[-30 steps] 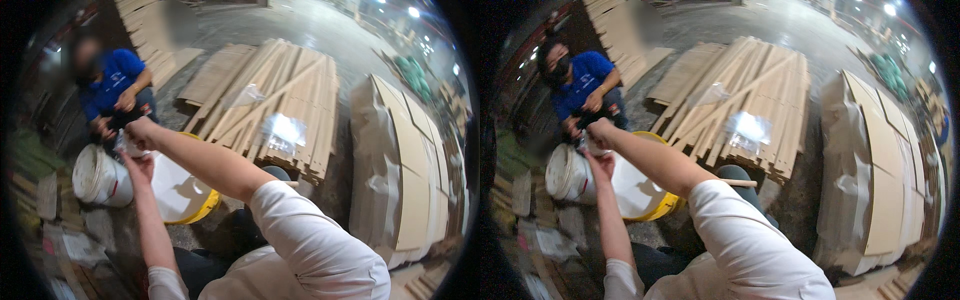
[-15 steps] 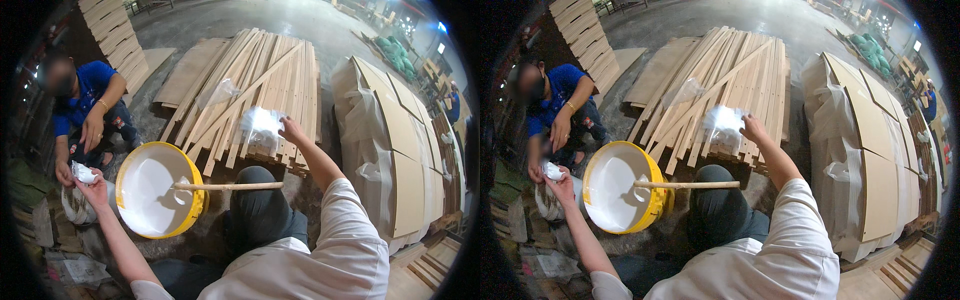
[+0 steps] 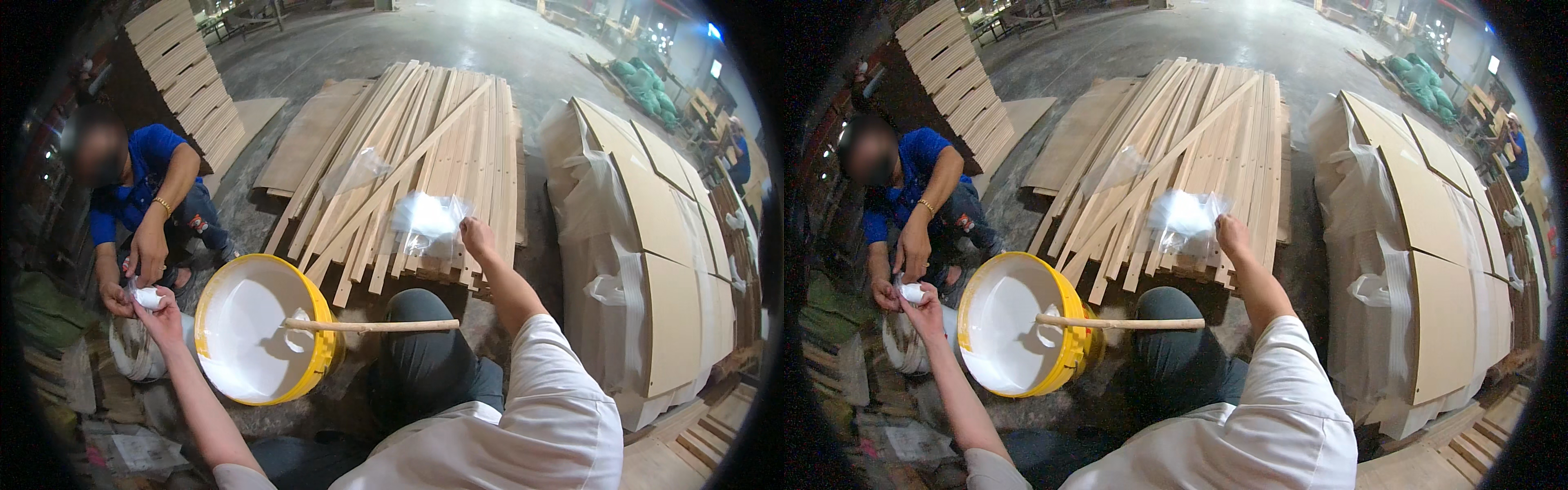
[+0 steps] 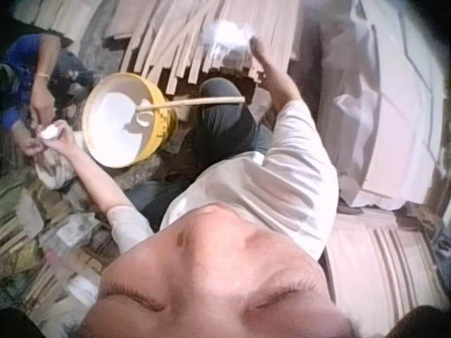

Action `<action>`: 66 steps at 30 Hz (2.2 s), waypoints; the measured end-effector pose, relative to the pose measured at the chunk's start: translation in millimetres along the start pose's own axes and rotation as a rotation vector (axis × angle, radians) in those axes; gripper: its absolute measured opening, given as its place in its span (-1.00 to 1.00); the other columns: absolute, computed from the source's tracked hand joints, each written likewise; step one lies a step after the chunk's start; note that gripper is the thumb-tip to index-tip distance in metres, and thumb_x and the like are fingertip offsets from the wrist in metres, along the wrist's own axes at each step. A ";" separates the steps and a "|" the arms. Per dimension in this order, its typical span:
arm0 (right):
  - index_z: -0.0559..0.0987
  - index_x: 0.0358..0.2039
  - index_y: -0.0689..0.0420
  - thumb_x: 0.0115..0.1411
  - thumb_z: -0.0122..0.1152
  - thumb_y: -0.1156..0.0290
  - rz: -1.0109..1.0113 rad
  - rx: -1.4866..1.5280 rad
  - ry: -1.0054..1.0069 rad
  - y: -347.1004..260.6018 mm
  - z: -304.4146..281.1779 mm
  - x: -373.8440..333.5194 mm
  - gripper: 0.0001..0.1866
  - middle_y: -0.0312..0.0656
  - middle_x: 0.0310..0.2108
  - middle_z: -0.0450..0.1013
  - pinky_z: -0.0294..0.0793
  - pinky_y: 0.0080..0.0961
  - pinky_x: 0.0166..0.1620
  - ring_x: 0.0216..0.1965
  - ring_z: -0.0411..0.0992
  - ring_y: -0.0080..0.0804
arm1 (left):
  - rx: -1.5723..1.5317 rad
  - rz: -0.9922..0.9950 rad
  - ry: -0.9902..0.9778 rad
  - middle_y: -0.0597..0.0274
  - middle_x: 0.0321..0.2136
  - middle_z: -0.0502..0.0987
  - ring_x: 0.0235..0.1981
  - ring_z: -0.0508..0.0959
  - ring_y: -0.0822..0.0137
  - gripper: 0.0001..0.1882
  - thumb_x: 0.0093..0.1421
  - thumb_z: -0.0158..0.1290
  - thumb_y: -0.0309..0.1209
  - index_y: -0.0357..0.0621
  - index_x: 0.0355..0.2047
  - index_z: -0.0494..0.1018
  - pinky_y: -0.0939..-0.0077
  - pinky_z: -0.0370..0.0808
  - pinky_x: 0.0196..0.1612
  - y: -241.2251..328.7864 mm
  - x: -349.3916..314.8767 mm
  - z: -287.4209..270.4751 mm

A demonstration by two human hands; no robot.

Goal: The person scoops a white liquid from a yellow bucket using a ladle and pours it into small clear plastic pouches held in their left hand. They repeat this scooping and pouring process multiple times to fill several pouches.

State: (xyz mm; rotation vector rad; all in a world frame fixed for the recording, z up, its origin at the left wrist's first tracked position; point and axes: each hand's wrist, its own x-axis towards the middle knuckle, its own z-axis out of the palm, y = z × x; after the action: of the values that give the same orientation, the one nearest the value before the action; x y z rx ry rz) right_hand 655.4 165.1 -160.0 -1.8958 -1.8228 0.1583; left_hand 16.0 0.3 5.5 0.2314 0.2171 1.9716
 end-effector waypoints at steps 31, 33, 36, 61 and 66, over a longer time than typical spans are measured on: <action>0.42 -0.58 0.20 -0.09 0.31 0.24 -0.911 0.502 -0.340 -330.4 -130.1 -100.1 -0.69 -0.10 -0.62 0.41 0.41 -0.38 -0.47 -0.56 0.43 -0.21 | 1.230 -0.187 -0.207 0.43 -0.49 0.44 -0.49 0.45 0.58 -0.82 0.13 0.06 -0.29 -0.07 -0.33 0.36 0.72 0.38 -0.50 -173.7 -119.8 104.3; 0.43 -0.57 0.20 -0.10 0.31 0.23 -0.956 0.530 -0.347 -329.3 -130.7 -100.7 -0.69 -0.07 -0.59 0.42 0.42 -0.36 -0.45 -0.52 0.44 -0.16 | 1.129 -0.250 -0.152 0.43 -0.47 0.44 -0.49 0.46 0.57 -0.82 0.13 0.06 -0.31 -0.06 -0.31 0.36 0.70 0.41 -0.47 -177.1 -129.5 109.9; 0.43 -0.57 0.20 -0.12 0.32 0.24 -1.066 0.633 -0.327 -326.8 -130.1 -101.3 -0.69 -0.05 -0.59 0.41 0.41 -0.38 -0.44 -0.51 0.44 -0.16 | 0.935 -0.373 -0.189 0.42 -0.46 0.44 -0.49 0.46 0.56 -0.82 0.12 0.07 -0.33 -0.06 -0.30 0.35 0.68 0.43 -0.46 -179.7 -134.1 103.7; 0.39 -0.39 0.20 -0.12 0.18 0.39 -1.296 0.592 0.099 -306.6 -112.9 -114.2 -0.73 -0.11 -0.44 0.32 0.40 -0.34 -0.28 -0.36 0.36 -0.15 | 0.963 0.051 -0.020 0.39 -0.50 0.30 -0.52 0.34 0.52 -0.86 0.07 -0.01 -0.59 -0.20 -0.32 0.39 0.68 0.34 -0.47 -216.5 -124.1 84.7; 0.35 -0.46 0.21 -0.13 0.16 0.46 -1.162 0.590 0.081 -293.6 -113.3 -105.5 -0.79 -0.09 -0.44 0.31 0.39 -0.31 -0.36 -0.38 0.36 -0.13 | 1.605 0.485 -0.170 0.32 -0.59 0.33 -0.58 0.37 0.40 -0.95 0.04 0.01 -0.61 -0.21 -0.47 0.42 0.57 0.32 -0.50 -224.9 -128.4 82.5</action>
State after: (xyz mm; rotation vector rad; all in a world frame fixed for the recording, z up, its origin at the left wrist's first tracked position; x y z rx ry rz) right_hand 427.2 26.2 36.9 -0.3091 -2.1868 0.1689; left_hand 286.3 -24.4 19.2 1.5549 1.7214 1.7422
